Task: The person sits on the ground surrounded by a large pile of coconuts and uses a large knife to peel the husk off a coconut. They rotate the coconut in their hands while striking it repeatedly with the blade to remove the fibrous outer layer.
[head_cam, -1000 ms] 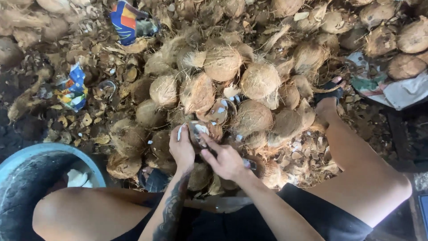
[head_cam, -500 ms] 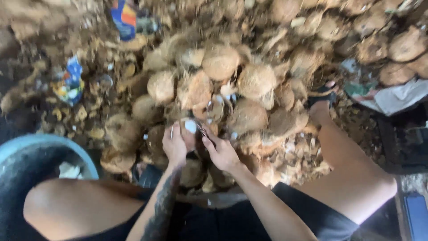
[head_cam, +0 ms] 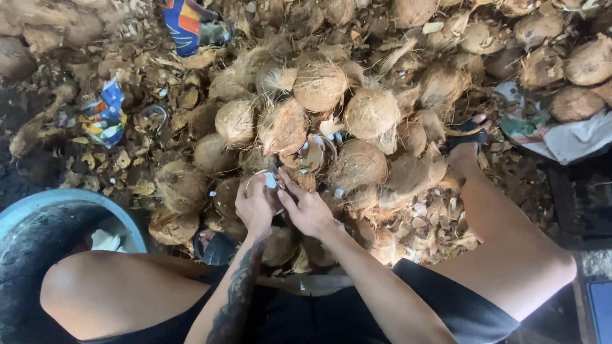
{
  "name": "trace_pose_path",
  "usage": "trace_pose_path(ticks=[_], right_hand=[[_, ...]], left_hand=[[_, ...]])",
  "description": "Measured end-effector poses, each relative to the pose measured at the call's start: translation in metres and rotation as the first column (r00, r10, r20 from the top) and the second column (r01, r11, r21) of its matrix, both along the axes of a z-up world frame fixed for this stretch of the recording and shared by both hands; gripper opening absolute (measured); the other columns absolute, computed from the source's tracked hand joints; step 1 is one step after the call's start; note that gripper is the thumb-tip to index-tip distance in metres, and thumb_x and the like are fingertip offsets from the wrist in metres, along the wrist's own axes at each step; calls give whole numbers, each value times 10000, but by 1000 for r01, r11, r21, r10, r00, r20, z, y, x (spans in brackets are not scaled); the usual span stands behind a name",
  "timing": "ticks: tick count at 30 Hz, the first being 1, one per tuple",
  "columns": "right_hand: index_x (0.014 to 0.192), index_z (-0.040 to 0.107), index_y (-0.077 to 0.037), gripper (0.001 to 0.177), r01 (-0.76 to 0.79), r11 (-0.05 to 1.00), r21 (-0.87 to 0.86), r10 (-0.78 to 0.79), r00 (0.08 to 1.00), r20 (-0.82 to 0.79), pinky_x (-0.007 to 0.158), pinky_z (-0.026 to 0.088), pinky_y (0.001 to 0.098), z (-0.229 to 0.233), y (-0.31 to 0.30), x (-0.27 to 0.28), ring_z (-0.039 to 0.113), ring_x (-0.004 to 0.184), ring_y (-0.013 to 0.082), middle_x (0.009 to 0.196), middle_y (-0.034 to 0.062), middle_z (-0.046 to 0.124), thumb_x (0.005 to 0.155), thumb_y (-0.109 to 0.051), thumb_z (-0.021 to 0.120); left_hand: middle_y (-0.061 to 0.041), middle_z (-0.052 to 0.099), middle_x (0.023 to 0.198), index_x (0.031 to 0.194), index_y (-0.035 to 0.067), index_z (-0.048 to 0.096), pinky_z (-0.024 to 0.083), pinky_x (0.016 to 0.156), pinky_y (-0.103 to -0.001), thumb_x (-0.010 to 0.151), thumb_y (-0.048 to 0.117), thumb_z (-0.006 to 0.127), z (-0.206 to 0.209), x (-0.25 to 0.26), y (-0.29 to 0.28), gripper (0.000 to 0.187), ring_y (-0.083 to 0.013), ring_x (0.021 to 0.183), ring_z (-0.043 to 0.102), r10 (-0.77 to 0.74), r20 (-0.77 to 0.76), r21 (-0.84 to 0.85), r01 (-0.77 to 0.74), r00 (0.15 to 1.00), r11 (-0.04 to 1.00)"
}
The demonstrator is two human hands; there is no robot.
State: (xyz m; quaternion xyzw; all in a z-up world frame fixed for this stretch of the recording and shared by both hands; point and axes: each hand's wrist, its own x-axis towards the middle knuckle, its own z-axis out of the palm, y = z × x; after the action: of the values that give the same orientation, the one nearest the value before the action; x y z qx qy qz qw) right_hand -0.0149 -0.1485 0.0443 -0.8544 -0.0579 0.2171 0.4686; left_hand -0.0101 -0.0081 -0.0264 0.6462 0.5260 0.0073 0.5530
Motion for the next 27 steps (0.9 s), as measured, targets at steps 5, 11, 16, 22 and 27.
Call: trace_pose_path(ticks=[5, 11, 16, 22, 27], right_hand=[[1561, 541, -313, 535, -79, 997, -27, 81, 993, 87, 944, 609, 535, 4, -4, -19, 758, 991, 423, 972, 244, 789, 1035, -410, 523], [1547, 478, -474, 565, 36, 985, -171, -71, 977, -203, 1150, 495, 506, -11, 2, 31, 653, 1286, 373, 1265, 212, 745, 1002, -602, 405], [1529, 552, -298, 531, 8, 999, -40, -8, 1000, -5, 961, 573, 540, -17, -8, -10, 724, 1061, 419, 1063, 263, 761, 1029, -465, 491], [1492, 598, -309, 504, 92, 995, -30, -96, 984, -148, 987, 608, 459, -20, -10, 3, 793, 944, 307, 1065, 225, 785, 1026, -465, 487], [1468, 614, -303, 510, 123, 991, -61, -133, 969, -207, 1035, 593, 450, -21, -8, 9, 785, 985, 288, 1115, 206, 786, 1024, -503, 461]], left_hand=[[-220, 693, 1339, 1270, 231, 741, 488, 1096, -448, 850, 601, 775, 1, -4, -1, 561, -397, 1333, 607, -32, 37, 29, 31, 999, 999], [-223, 646, 1425, 1393, 144, 665, 443, 1152, -486, 851, 480, 771, 18, -3, -9, 647, -389, 1405, 552, -112, 71, 68, 107, 991, 992], [-228, 647, 1419, 1384, 149, 666, 438, 1168, -489, 846, 560, 774, 17, -3, -10, 686, -399, 1400, 552, -95, 52, 58, 92, 994, 994], [-223, 664, 1377, 1334, 146, 681, 453, 1143, -480, 885, 521, 738, 13, -8, -10, 587, -394, 1376, 571, -107, 103, 66, 101, 989, 993], [-231, 673, 1365, 1296, 153, 688, 446, 1138, -497, 947, 584, 639, 14, -3, -8, 557, -406, 1368, 576, -87, 113, 44, 83, 990, 996]])
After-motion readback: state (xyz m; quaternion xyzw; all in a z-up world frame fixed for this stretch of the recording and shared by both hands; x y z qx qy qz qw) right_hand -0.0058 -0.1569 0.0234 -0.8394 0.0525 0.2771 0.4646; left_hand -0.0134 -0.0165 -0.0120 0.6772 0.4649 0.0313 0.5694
